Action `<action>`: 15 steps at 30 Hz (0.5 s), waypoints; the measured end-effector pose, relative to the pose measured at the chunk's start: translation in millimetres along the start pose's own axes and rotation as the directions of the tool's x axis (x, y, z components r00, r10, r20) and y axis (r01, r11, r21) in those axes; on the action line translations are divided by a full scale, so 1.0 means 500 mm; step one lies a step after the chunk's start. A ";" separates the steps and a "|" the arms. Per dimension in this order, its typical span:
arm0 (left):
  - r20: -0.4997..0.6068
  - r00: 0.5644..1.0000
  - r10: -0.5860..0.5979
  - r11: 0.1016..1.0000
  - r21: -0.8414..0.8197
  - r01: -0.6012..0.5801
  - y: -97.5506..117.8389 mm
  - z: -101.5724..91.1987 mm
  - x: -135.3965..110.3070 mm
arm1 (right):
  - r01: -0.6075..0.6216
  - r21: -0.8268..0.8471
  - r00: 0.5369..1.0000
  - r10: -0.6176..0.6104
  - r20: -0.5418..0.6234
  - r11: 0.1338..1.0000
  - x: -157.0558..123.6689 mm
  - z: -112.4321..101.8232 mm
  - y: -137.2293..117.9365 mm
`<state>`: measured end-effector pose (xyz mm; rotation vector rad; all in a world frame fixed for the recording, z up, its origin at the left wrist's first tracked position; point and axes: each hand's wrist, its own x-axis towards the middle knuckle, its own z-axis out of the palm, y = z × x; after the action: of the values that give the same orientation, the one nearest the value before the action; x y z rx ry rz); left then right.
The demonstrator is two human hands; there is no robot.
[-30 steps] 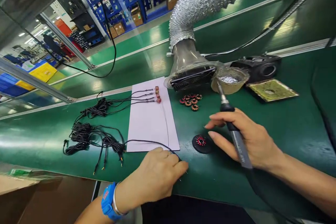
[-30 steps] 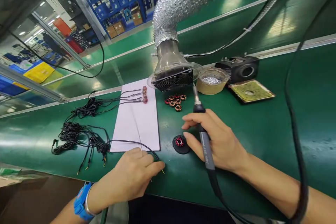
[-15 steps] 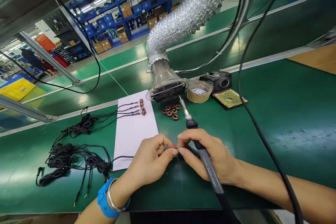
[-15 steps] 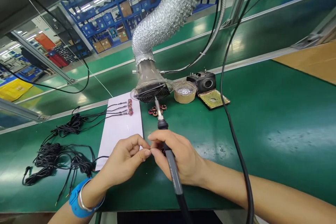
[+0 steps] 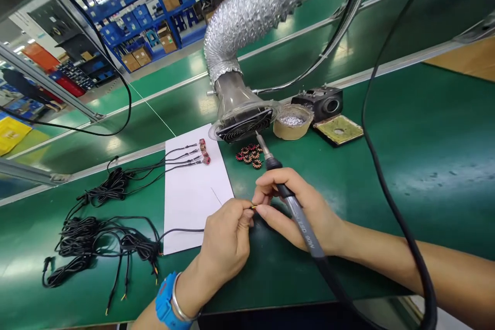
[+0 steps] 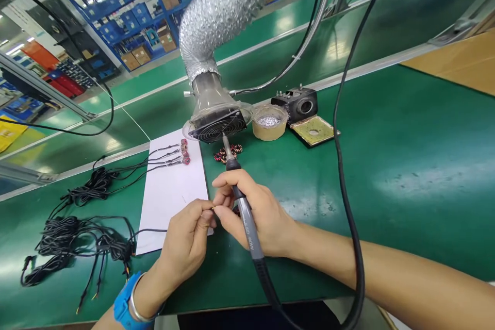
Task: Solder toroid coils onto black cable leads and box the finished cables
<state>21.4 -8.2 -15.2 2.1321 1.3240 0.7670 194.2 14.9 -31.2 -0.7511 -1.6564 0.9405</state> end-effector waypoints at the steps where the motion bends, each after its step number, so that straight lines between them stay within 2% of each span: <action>1: 0.016 1.000 -0.025 0.999 -0.031 0.026 -0.001 0.000 -0.001 | 0.000 0.027 1.000 -0.001 0.013 1.000 -0.003 0.000 0.002; 8: 0.099 0.984 -0.145 0.973 -0.169 0.160 -0.003 -0.001 -0.003 | 0.012 0.063 1.000 -0.013 0.021 0.998 -0.006 -0.001 0.005; 15: 0.196 0.957 -0.215 0.869 -0.408 0.279 0.000 0.001 -0.007 | 0.014 -0.004 1.000 -0.014 0.010 1.000 -0.004 0.001 0.003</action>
<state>20.4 -11.5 -16.4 1.5980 1.1890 0.7059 194.3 14.0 -33.5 -0.7372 -1.6710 0.9329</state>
